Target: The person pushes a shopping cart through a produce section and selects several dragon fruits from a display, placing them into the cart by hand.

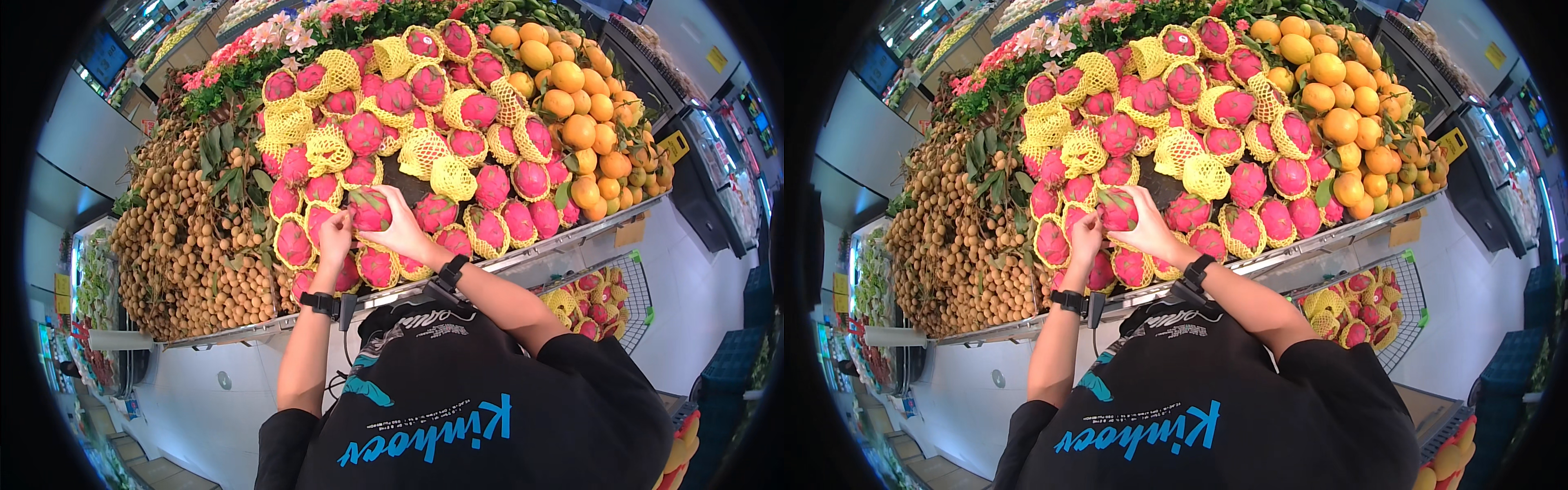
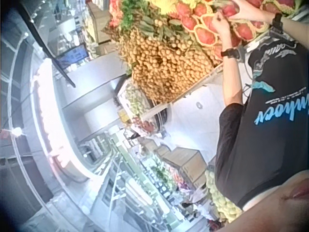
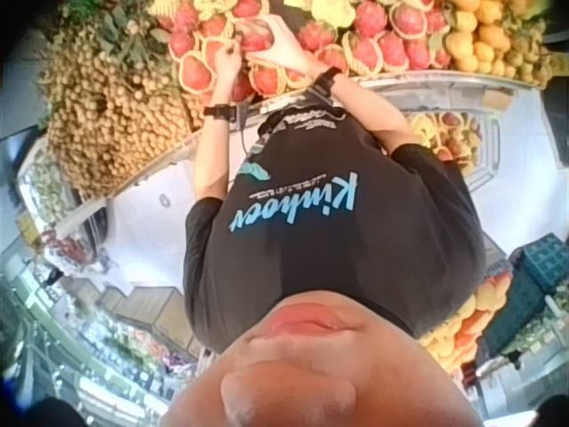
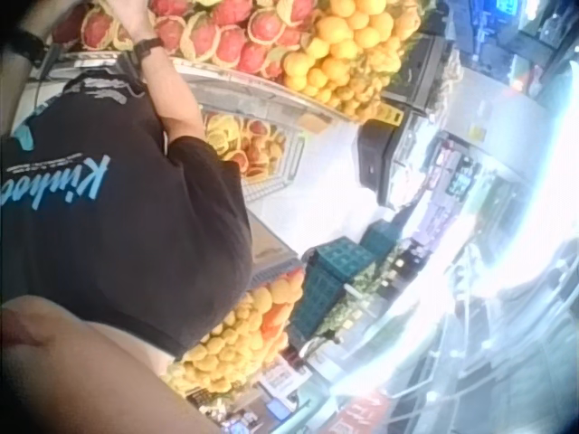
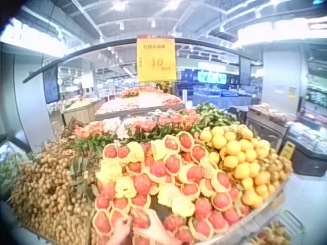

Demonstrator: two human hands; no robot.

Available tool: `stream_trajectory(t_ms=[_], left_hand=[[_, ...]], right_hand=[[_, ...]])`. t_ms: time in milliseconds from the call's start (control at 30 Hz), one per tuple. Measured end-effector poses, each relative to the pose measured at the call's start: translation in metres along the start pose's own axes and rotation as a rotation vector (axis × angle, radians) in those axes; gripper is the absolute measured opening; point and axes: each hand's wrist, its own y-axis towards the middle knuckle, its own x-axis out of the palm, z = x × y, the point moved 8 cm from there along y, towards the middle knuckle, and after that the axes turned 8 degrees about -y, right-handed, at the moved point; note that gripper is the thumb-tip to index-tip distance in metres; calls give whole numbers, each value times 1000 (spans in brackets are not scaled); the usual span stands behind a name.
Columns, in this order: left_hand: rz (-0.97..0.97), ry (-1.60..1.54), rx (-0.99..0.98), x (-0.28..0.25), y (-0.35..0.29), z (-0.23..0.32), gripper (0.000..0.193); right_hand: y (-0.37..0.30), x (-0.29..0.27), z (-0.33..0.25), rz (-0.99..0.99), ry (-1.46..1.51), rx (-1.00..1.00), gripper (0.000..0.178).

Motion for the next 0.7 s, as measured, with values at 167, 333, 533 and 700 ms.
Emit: stream_trajectory(t_ms=[167, 333, 533, 700], left_hand=[[107, -90, -13, 0, -13, -26, 17], [234, -218, 84, -9, -8, -38, 16], [-12, -50, 95, 35, -27, -17, 10], [-110, -101, -90, 44, -30, -27, 11]], right_hand=[[-18, 3, -3, -177, -60, -85, 82], [-25, -3, 11, -162, -295, -123, 80], [-29, -20, 40, -18, -14, 130, 85], [-20, -28, 27, -6, -126, -38, 83]])
